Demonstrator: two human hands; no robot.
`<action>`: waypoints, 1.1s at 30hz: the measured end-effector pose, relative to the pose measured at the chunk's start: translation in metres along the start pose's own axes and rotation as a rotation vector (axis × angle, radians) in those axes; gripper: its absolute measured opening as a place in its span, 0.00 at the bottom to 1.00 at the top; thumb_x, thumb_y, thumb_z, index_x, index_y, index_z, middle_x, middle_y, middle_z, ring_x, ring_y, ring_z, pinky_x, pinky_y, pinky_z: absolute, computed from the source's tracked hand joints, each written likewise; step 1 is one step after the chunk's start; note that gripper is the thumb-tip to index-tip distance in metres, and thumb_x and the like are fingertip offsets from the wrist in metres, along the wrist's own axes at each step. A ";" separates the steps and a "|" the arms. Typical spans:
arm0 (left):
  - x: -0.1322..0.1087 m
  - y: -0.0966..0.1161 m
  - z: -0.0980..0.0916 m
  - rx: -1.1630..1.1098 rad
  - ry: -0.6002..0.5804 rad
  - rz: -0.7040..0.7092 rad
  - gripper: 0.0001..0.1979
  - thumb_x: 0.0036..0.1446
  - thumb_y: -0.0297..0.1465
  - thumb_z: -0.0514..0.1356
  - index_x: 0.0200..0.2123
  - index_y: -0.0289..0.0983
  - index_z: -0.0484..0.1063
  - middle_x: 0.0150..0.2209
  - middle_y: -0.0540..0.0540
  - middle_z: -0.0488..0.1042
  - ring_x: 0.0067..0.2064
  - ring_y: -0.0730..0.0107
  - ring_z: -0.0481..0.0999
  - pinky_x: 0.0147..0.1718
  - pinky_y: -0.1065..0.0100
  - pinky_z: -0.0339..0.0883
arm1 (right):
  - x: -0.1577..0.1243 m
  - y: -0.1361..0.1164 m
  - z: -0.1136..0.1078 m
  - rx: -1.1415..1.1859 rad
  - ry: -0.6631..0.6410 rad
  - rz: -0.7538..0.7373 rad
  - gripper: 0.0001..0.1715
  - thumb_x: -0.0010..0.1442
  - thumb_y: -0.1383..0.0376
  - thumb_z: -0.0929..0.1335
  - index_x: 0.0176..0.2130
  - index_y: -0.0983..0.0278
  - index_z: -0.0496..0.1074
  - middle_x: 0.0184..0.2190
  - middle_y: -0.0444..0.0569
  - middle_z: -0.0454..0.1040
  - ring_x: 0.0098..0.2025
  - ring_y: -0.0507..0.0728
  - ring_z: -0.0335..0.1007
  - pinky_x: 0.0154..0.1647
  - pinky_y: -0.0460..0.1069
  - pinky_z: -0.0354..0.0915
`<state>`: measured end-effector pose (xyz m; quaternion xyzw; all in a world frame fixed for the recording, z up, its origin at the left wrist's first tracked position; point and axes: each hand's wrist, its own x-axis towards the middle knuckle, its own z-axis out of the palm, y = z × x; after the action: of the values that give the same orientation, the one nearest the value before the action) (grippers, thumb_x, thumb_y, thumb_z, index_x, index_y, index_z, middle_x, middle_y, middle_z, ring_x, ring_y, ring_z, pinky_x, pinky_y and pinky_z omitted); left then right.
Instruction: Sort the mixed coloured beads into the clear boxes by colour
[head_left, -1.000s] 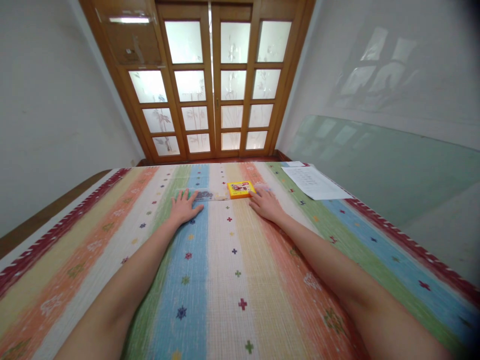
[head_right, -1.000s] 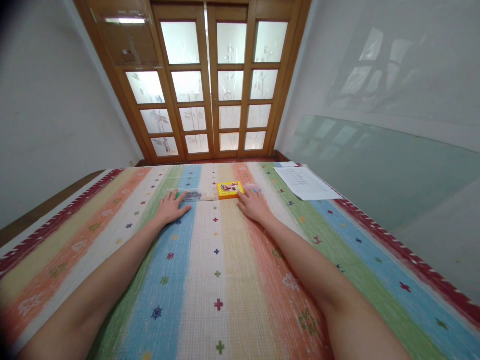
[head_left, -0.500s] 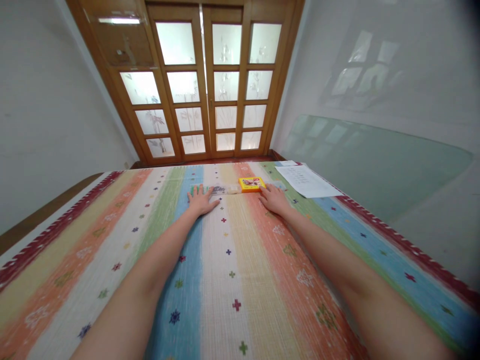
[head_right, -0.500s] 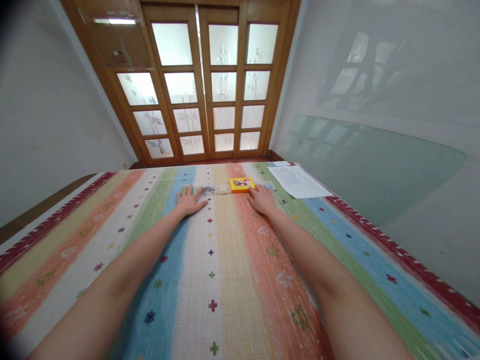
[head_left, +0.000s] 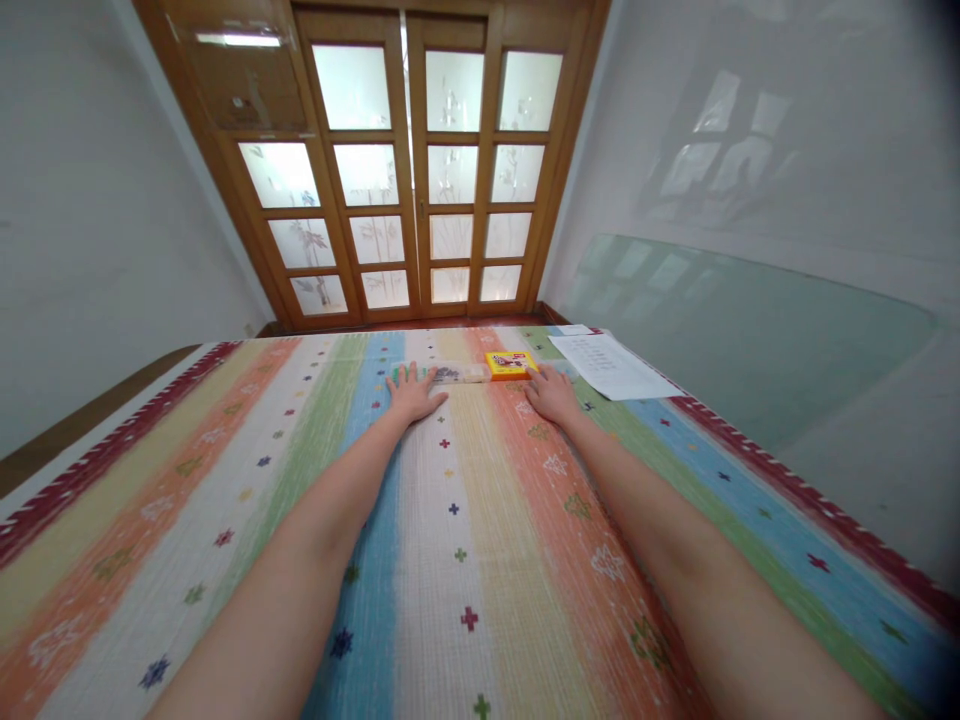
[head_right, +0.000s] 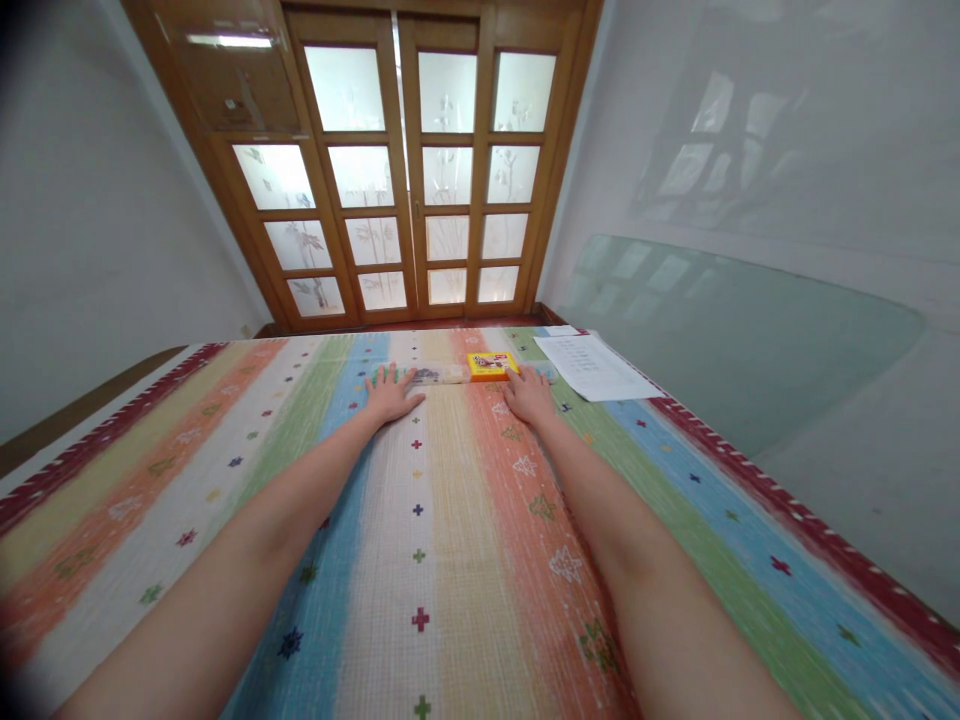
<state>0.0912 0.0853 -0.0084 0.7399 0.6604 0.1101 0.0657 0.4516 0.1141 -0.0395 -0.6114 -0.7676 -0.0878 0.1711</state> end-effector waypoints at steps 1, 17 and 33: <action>0.001 0.001 0.000 -0.008 0.000 -0.001 0.44 0.61 0.61 0.51 0.75 0.52 0.49 0.78 0.41 0.36 0.76 0.29 0.33 0.66 0.25 0.31 | 0.001 0.001 0.000 0.003 0.002 0.012 0.33 0.70 0.55 0.59 0.69 0.62 0.64 0.69 0.62 0.62 0.70 0.71 0.54 0.69 0.69 0.50; -0.051 -0.020 -0.009 0.061 0.100 0.273 0.38 0.68 0.51 0.51 0.76 0.47 0.47 0.78 0.46 0.44 0.78 0.52 0.39 0.74 0.45 0.29 | -0.021 -0.052 -0.024 0.148 0.025 -0.215 0.31 0.71 0.56 0.59 0.68 0.63 0.66 0.71 0.58 0.60 0.72 0.65 0.55 0.71 0.63 0.55; -0.107 -0.036 -0.014 0.091 -0.161 0.301 0.43 0.63 0.64 0.48 0.75 0.54 0.50 0.78 0.44 0.40 0.77 0.41 0.39 0.71 0.34 0.31 | -0.069 -0.190 -0.044 0.250 -0.429 -0.450 0.54 0.66 0.31 0.56 0.76 0.57 0.48 0.77 0.63 0.41 0.78 0.72 0.34 0.72 0.77 0.35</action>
<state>0.0416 -0.0173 -0.0121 0.8391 0.5389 0.0293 0.0675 0.2876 -0.0088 -0.0107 -0.4052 -0.9068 0.1019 0.0557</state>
